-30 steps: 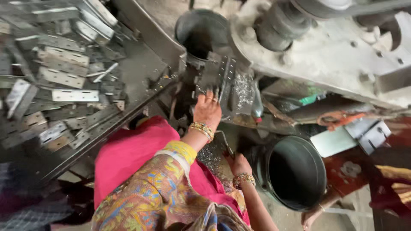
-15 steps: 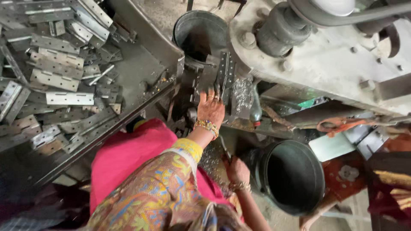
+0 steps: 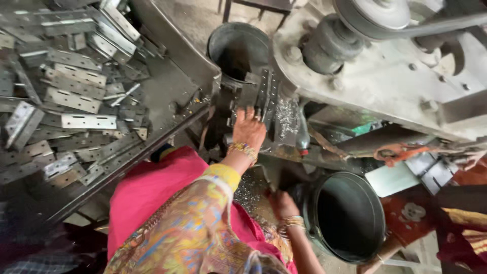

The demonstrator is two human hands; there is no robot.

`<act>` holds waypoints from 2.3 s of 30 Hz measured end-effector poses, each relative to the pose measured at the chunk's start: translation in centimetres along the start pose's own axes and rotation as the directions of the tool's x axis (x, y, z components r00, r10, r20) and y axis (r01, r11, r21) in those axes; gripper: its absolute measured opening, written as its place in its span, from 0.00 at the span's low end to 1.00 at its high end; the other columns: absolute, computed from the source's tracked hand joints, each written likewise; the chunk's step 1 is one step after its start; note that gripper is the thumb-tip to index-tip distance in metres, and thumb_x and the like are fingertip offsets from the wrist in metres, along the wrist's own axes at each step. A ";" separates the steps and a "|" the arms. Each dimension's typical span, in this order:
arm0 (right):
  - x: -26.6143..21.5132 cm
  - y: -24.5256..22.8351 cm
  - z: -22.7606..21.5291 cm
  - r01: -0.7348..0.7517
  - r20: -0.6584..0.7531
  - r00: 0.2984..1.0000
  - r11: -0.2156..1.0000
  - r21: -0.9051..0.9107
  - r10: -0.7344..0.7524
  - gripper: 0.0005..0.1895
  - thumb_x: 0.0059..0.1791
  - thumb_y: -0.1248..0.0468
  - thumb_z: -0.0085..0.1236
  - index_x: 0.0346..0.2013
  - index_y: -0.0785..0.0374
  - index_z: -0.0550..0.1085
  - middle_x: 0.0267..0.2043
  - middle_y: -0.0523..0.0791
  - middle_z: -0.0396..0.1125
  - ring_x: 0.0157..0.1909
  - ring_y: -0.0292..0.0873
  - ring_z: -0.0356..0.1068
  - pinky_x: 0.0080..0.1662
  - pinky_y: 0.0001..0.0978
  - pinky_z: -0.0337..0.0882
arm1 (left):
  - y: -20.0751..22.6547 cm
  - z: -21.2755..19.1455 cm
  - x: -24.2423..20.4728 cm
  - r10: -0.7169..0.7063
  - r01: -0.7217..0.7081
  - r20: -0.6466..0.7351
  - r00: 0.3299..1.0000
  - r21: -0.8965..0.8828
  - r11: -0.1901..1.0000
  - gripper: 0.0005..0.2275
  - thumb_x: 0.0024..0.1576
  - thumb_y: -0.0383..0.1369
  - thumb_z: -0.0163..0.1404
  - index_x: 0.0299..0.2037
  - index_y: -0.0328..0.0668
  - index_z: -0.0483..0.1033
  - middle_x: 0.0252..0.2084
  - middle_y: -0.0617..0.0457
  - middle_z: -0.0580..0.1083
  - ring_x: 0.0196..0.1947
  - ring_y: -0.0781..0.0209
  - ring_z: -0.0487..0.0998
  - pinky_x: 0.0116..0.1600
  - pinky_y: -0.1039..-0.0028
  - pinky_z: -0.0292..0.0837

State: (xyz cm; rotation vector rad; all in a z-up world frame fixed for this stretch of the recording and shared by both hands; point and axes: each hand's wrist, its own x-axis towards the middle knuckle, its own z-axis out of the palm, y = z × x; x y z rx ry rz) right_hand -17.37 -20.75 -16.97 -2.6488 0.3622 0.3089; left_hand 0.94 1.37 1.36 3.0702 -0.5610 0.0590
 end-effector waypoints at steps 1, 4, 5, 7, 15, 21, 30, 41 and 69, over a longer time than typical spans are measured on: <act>-0.1 -0.3 -0.6 0.031 -0.073 0.997 0.999 -0.039 -0.034 0.24 0.47 0.42 0.54 0.33 0.62 0.78 0.33 0.59 0.73 0.38 0.63 0.74 0.38 0.54 0.71 | -0.2 -0.6 1.2 0.003 -0.003 0.002 1.000 0.055 0.998 0.15 0.64 0.35 0.41 0.46 0.46 0.84 0.61 0.51 0.75 0.72 0.50 0.61 0.71 0.47 0.48; -0.9 -0.4 -0.8 0.087 -0.149 0.984 0.992 -0.095 -0.100 0.24 0.48 0.43 0.53 0.34 0.63 0.77 0.33 0.59 0.72 0.36 0.65 0.72 0.37 0.56 0.70 | 1.0 0.5 1.4 -0.031 0.032 -0.019 0.999 0.077 0.997 0.16 0.65 0.36 0.39 0.52 0.46 0.82 0.67 0.51 0.70 0.74 0.51 0.58 0.72 0.47 0.46; -0.9 -1.2 0.1 0.041 -0.117 0.992 0.998 -0.038 -0.045 0.26 0.48 0.42 0.55 0.33 0.64 0.77 0.33 0.60 0.72 0.37 0.65 0.72 0.38 0.56 0.70 | 1.2 0.8 1.9 -0.052 0.055 -0.044 0.998 0.068 0.996 0.17 0.66 0.37 0.38 0.55 0.46 0.81 0.70 0.50 0.68 0.75 0.51 0.57 0.72 0.47 0.45; -0.7 -2.6 2.0 -0.044 -0.038 0.998 0.997 0.062 0.046 0.29 0.48 0.40 0.58 0.32 0.67 0.76 0.33 0.61 0.72 0.38 0.65 0.72 0.41 0.54 0.72 | 1.5 2.0 1.2 -0.054 0.054 -0.083 0.995 -0.008 0.999 0.20 0.62 0.36 0.36 0.62 0.46 0.71 0.73 0.51 0.59 0.74 0.48 0.53 0.70 0.42 0.42; -0.8 -0.6 -1.1 0.061 -0.042 0.997 0.994 -0.090 -0.065 0.26 0.49 0.41 0.53 0.37 0.63 0.76 0.34 0.59 0.73 0.39 0.64 0.73 0.40 0.55 0.71 | 0.3 1.0 3.9 -0.056 0.048 0.110 0.992 0.076 0.996 0.22 0.65 0.35 0.30 0.71 0.45 0.59 0.79 0.54 0.47 0.77 0.47 0.43 0.71 0.38 0.35; -1.4 -2.0 1.8 -0.081 0.080 0.994 0.996 0.025 0.079 0.29 0.49 0.37 0.53 0.38 0.63 0.77 0.37 0.59 0.74 0.42 0.63 0.74 0.43 0.55 0.72 | 1.1 -0.1 2.8 -0.028 0.025 0.081 0.996 0.035 0.999 0.22 0.64 0.34 0.33 0.69 0.44 0.64 0.79 0.53 0.49 0.77 0.46 0.46 0.73 0.37 0.33; -1.2 -6.0 -6.3 0.015 0.052 0.999 0.998 -0.068 -0.011 0.29 0.50 0.40 0.47 0.51 0.60 0.74 0.47 0.56 0.73 0.50 0.61 0.73 0.50 0.53 0.72 | -2.0 2.7 -7.6 0.257 -0.278 -0.244 0.935 -0.055 0.959 0.15 0.61 0.40 0.47 0.55 0.44 0.73 0.72 0.51 0.64 0.68 0.53 0.64 0.76 0.51 0.48; -1.3 -7.0 -7.6 -0.017 0.103 0.994 0.999 -0.045 0.022 0.25 0.50 0.41 0.49 0.44 0.57 0.79 0.45 0.55 0.75 0.52 0.60 0.74 0.52 0.51 0.72 | 5.1 -0.8 -1.9 0.123 -0.125 -0.184 0.975 0.000 0.992 0.12 0.60 0.36 0.45 0.45 0.46 0.81 0.56 0.51 0.73 0.58 0.52 0.70 0.58 0.56 0.63; -2.6 -6.2 -3.5 -0.031 0.017 0.999 0.969 -0.244 0.036 0.24 0.52 0.40 0.49 0.45 0.56 0.72 0.42 0.55 0.75 0.45 0.59 0.75 0.44 0.53 0.73 | 2.0 0.5 -1.4 -0.069 0.080 -0.151 0.986 0.068 0.995 0.21 0.60 0.35 0.39 0.60 0.40 0.74 0.72 0.49 0.61 0.74 0.50 0.54 0.74 0.43 0.32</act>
